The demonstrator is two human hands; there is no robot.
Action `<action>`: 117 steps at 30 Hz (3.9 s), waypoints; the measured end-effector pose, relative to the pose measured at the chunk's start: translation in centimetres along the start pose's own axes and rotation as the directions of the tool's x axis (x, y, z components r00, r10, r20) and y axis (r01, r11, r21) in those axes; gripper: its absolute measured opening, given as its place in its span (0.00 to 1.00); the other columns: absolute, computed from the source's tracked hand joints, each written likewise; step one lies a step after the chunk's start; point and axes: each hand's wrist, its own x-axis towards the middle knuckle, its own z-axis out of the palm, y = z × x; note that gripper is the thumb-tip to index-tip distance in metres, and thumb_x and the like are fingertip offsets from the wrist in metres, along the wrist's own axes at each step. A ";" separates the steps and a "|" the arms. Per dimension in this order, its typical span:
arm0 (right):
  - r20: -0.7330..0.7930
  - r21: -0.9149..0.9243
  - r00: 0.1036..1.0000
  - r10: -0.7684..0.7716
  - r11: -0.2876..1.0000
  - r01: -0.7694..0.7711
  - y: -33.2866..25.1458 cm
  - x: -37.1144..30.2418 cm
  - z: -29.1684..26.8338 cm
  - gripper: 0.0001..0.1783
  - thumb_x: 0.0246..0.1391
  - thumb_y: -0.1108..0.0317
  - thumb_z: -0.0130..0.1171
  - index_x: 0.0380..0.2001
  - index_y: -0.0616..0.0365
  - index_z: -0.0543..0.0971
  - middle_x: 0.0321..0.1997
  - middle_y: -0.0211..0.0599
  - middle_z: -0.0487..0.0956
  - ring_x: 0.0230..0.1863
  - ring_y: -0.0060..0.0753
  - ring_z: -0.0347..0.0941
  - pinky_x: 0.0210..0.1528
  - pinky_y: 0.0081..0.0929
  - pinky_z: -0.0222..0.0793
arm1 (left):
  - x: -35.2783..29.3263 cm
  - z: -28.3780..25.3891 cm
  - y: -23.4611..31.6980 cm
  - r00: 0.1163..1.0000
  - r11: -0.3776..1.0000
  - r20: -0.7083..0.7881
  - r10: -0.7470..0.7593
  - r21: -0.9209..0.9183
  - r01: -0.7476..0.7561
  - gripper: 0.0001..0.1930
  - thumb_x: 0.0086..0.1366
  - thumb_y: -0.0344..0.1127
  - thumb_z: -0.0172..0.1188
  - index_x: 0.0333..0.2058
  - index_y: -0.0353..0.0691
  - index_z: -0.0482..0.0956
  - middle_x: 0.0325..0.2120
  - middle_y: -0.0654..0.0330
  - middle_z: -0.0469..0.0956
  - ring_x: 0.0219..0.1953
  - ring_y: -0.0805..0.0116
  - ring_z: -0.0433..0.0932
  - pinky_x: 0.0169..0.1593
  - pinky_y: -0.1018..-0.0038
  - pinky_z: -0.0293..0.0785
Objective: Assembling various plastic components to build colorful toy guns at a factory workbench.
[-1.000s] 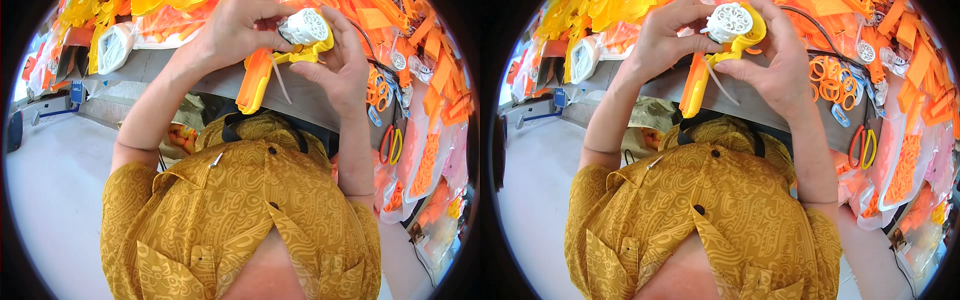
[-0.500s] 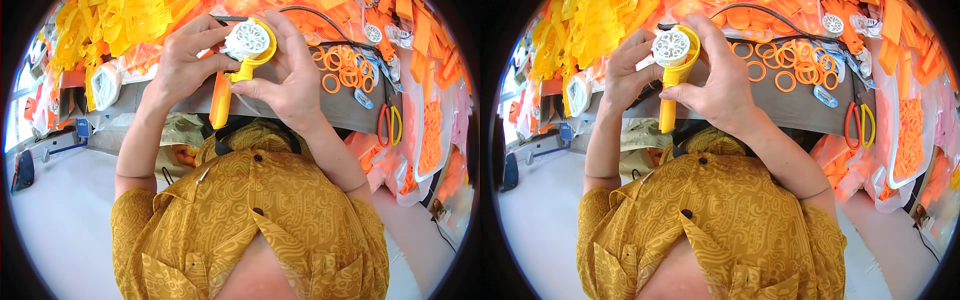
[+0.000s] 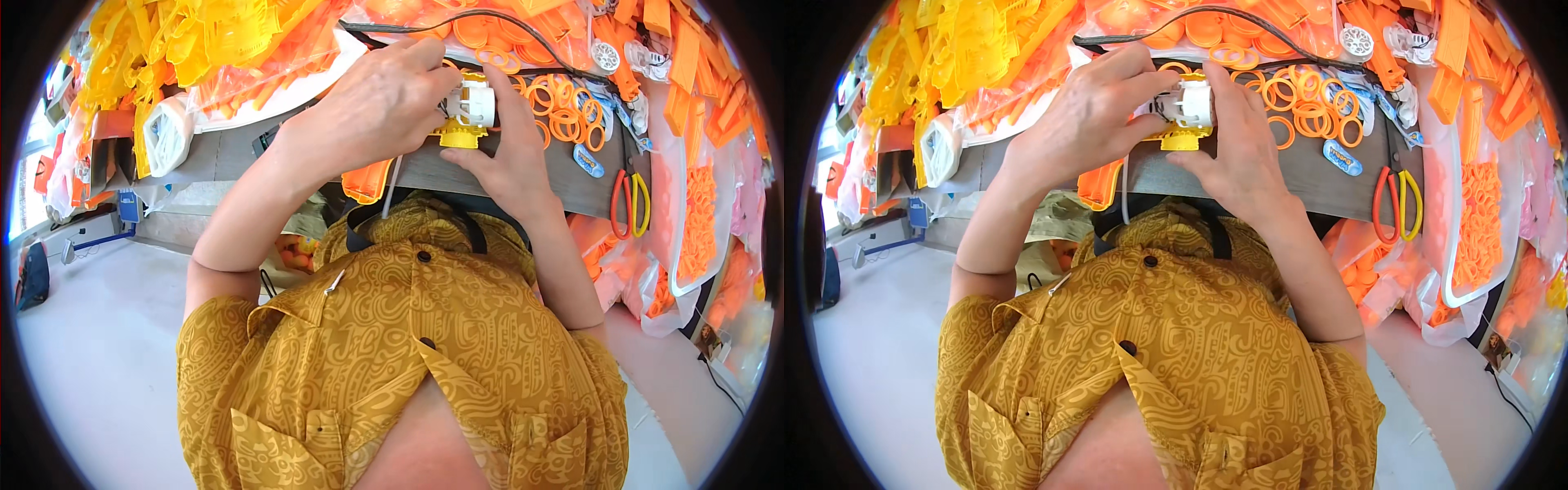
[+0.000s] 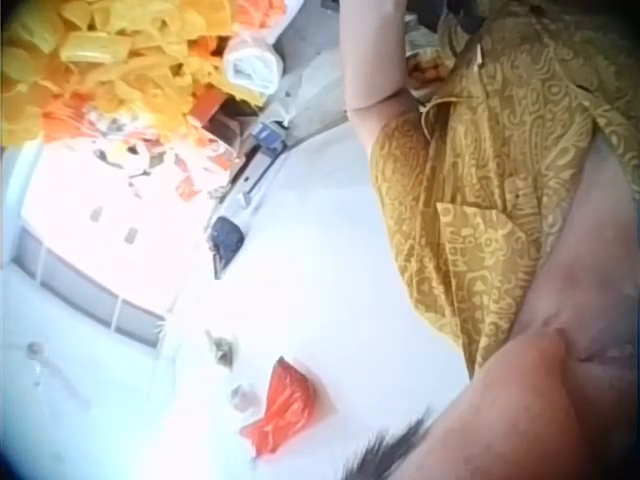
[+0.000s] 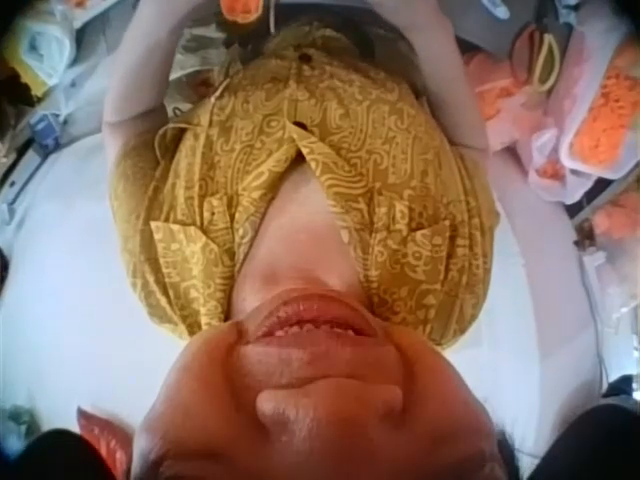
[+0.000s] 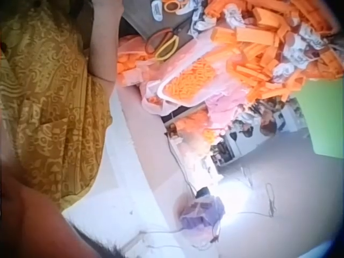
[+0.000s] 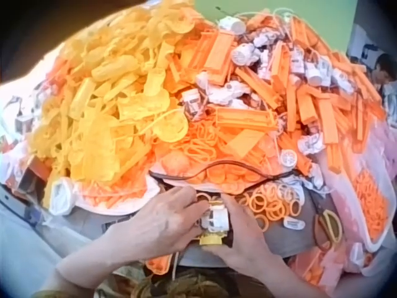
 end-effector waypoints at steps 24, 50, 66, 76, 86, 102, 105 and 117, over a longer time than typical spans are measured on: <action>-0.139 -0.356 0.915 -0.378 0.882 0.309 -0.1 0.2 0.2 0.30 0.29 0.71 0.65 0.42 0.60 0.69 0.43 0.41 0.70 0.43 0.43 0.64 0.46 0.35 0.59 | -5.6 0.1 -0.3 0.953 0.990 -0.271 -0.134 -0.074 0.118 0.22 0.43 0.31 0.65 0.40 0.35 0.73 0.43 0.54 0.70 0.45 0.58 0.70 0.46 0.69 0.68; -0.094 -0.385 0.935 -0.342 0.879 0.282 0.0 3.1 -0.7 0.18 0.37 0.76 0.59 0.37 0.58 0.72 0.36 0.35 0.73 0.39 0.35 0.67 0.37 0.27 0.63 | -5.2 4.2 -1.0 0.916 0.989 -0.374 -0.144 -0.073 0.125 0.26 0.45 0.35 0.64 0.44 0.31 0.70 0.46 0.51 0.67 0.49 0.54 0.65 0.50 0.66 0.62; 0.454 -0.174 0.866 -0.211 0.932 0.318 -2.5 -4.7 3.4 0.16 0.41 0.67 0.59 0.37 0.55 0.74 0.24 0.34 0.71 0.24 0.33 0.70 0.26 0.26 0.67 | -4.5 5.1 -0.8 0.896 0.992 -0.429 -0.119 -0.005 0.129 0.16 0.54 0.26 0.52 0.44 0.33 0.70 0.47 0.50 0.66 0.47 0.54 0.66 0.49 0.68 0.63; 0.234 0.051 0.968 -0.094 0.995 0.085 -3.0 -5.6 -0.7 0.06 0.39 0.75 0.60 0.24 0.62 0.75 0.21 0.37 0.72 0.22 0.33 0.69 0.25 0.23 0.64 | -4.7 5.3 -1.2 0.892 0.993 -0.440 -0.101 0.010 0.117 0.17 0.52 0.30 0.55 0.43 0.34 0.69 0.44 0.51 0.67 0.47 0.53 0.65 0.49 0.64 0.62; 0.268 -0.074 0.963 0.015 0.997 0.005 -1.7 -5.9 -1.6 0.07 0.39 0.75 0.59 0.26 0.62 0.73 0.23 0.35 0.69 0.22 0.30 0.66 0.25 0.23 0.61 | -4.4 5.5 -0.7 0.877 0.990 -0.464 -0.125 0.004 0.143 0.18 0.51 0.31 0.56 0.43 0.34 0.69 0.44 0.51 0.67 0.46 0.53 0.66 0.48 0.65 0.63; 0.123 0.352 0.954 0.273 0.887 -0.299 -1.8 -5.8 -2.7 0.10 0.44 0.84 0.51 0.34 0.64 0.71 0.23 0.30 0.72 0.20 0.14 0.65 0.21 0.11 0.61 | -4.8 1.7 2.7 0.928 0.993 -0.373 -0.007 -0.112 -0.037 0.17 0.42 0.31 0.63 0.35 0.38 0.76 0.37 0.56 0.72 0.40 0.58 0.70 0.42 0.69 0.65; 0.153 0.436 0.955 0.254 0.850 -0.296 -2.0 -5.8 -3.2 0.10 0.44 0.85 0.51 0.32 0.64 0.71 0.23 0.31 0.72 0.20 0.15 0.66 0.21 0.10 0.61 | -5.1 1.7 4.5 0.963 0.987 -0.270 0.022 -0.145 -0.063 0.16 0.42 0.33 0.63 0.33 0.39 0.76 0.36 0.57 0.72 0.35 0.59 0.69 0.40 0.70 0.64; 0.202 0.579 0.955 0.216 0.760 -0.294 -2.8 -6.9 -2.2 0.09 0.43 0.83 0.54 0.31 0.64 0.70 0.24 0.31 0.73 0.22 0.15 0.67 0.22 0.12 0.63 | -6.3 3.3 7.8 0.933 0.647 0.102 -0.345 -0.695 0.315 0.12 0.53 0.27 0.57 0.38 0.30 0.73 0.23 0.58 0.75 0.21 0.71 0.74 0.26 0.81 0.69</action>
